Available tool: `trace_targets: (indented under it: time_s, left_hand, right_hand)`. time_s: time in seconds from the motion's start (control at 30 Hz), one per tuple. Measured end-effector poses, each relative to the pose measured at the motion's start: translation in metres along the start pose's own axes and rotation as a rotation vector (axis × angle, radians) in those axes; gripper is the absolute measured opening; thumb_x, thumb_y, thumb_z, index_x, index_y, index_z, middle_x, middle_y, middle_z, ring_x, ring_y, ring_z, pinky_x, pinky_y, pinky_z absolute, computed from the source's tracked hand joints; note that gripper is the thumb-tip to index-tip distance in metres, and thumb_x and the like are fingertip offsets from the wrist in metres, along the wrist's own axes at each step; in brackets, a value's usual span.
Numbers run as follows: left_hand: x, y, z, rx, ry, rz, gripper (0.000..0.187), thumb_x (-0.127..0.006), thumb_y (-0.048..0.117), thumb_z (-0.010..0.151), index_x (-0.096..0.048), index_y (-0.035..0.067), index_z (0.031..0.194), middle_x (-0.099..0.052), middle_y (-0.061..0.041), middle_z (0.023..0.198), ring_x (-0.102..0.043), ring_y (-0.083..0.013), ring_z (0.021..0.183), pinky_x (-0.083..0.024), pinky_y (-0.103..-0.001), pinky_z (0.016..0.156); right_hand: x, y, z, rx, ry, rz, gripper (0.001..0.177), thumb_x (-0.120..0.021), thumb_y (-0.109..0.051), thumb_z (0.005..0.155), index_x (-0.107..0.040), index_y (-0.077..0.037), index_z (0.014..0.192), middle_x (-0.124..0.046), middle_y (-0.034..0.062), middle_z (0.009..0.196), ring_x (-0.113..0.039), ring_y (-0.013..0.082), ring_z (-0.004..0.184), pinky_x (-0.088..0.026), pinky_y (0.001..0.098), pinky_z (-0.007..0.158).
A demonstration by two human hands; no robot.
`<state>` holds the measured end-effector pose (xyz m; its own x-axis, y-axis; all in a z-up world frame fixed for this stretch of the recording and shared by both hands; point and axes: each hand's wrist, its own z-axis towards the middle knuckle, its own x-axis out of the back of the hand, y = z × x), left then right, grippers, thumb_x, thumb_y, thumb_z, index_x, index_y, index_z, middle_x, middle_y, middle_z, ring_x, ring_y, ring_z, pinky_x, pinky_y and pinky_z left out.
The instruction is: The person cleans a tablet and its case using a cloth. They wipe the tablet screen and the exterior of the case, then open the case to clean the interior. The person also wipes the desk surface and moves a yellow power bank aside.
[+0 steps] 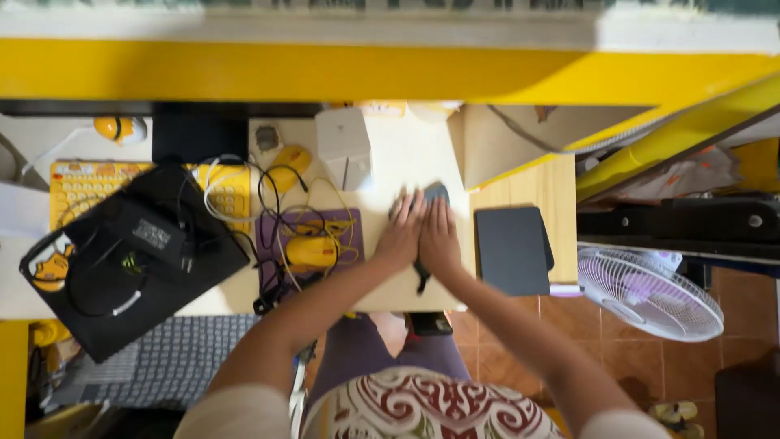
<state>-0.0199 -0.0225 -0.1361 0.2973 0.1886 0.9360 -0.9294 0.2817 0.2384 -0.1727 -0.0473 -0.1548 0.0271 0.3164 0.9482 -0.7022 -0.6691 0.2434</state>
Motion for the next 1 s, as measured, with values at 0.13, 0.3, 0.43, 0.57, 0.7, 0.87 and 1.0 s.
trace_targets:
  time_s: [0.13, 0.3, 0.43, 0.57, 0.7, 0.87, 1.0]
  left_hand:
    - [-0.007, -0.029, 0.050, -0.030, 0.118, 0.450, 0.067, -0.047, 0.020, 0.107, -0.043, -0.013, 0.165, -0.033, -0.021, 0.181, -0.021, -0.0364, 0.170, -0.010, -0.047, 0.140]
    - [-0.013, -0.024, 0.024, -0.071, 0.123, 0.143, 0.058, -0.046, 0.015, 0.105, -0.052, -0.013, 0.155, -0.038, -0.025, 0.177, -0.024, -0.0352, 0.172, -0.017, -0.047, 0.144]
    - [-0.006, 0.004, -0.005, -0.092, 0.083, 0.214, 0.060, -0.043, 0.019, 0.111, -0.047, -0.011, 0.162, -0.034, -0.026, 0.178, -0.020, -0.0354, 0.172, -0.011, -0.048, 0.143]
    - [-0.016, -0.031, 0.058, -0.009, -0.088, 0.185, 0.072, -0.044, 0.022, 0.100, -0.040, -0.013, 0.162, -0.030, -0.030, 0.175, -0.021, -0.0445, 0.164, -0.011, -0.055, 0.135]
    - [-0.029, -0.049, 0.091, 0.088, 0.023, 0.201, 0.069, -0.043, 0.019, 0.104, -0.038, -0.006, 0.168, -0.029, -0.022, 0.179, -0.023, -0.0386, 0.168, -0.012, -0.052, 0.137]
    - [-0.020, -0.009, 0.018, 0.116, -0.025, 0.003, 0.068, -0.047, 0.017, 0.104, -0.039, -0.005, 0.168, -0.030, -0.022, 0.180, -0.024, -0.0387, 0.168, -0.019, -0.053, 0.136]
    - [0.004, 0.022, -0.037, 0.108, -0.007, -0.082, 0.067, -0.047, 0.017, 0.106, -0.038, -0.008, 0.167, -0.029, -0.025, 0.178, -0.023, -0.0391, 0.167, -0.023, -0.056, 0.133]
  right_hand:
    - [-0.014, 0.045, 0.075, 0.176, -0.055, -0.148, 0.062, -0.053, -0.020, 0.099, -0.052, 0.015, 0.150, -0.047, 0.0300, 0.164, -0.039, 0.0461, 0.159, -0.027, 0.0545, 0.134]
    - [-0.019, 0.044, 0.049, 0.145, 0.019, 0.048, 0.065, -0.054, -0.015, 0.099, -0.050, 0.018, 0.155, -0.042, 0.0346, 0.169, -0.038, 0.0449, 0.162, -0.028, 0.0514, 0.134]
    - [-0.004, 0.027, -0.001, 0.063, -0.004, 0.335, 0.068, -0.050, -0.012, 0.095, -0.043, 0.022, 0.153, -0.035, 0.0393, 0.167, -0.035, 0.0506, 0.158, -0.027, 0.0543, 0.131]
    - [-0.028, 0.046, 0.043, -0.013, -0.005, 0.399, 0.073, -0.049, -0.012, 0.095, -0.038, 0.021, 0.159, -0.031, 0.0397, 0.171, -0.031, 0.0505, 0.161, -0.024, 0.0542, 0.133]
    - [-0.041, 0.059, 0.102, -0.065, -0.047, 0.391, 0.074, -0.048, -0.012, 0.097, -0.034, 0.020, 0.163, -0.029, 0.0387, 0.174, -0.027, 0.0488, 0.164, -0.021, 0.0533, 0.135]
    - [-0.009, 0.035, 0.025, 0.015, 0.009, 0.555, 0.080, -0.049, -0.016, 0.094, -0.033, 0.021, 0.163, -0.028, 0.0394, 0.176, -0.024, 0.0495, 0.168, -0.018, 0.0541, 0.140]
    - [0.022, 0.020, -0.010, 0.071, -0.125, 0.434, 0.081, -0.055, -0.028, 0.094, -0.038, 0.014, 0.161, -0.034, 0.0331, 0.172, -0.028, 0.0457, 0.163, -0.014, 0.0621, 0.132]
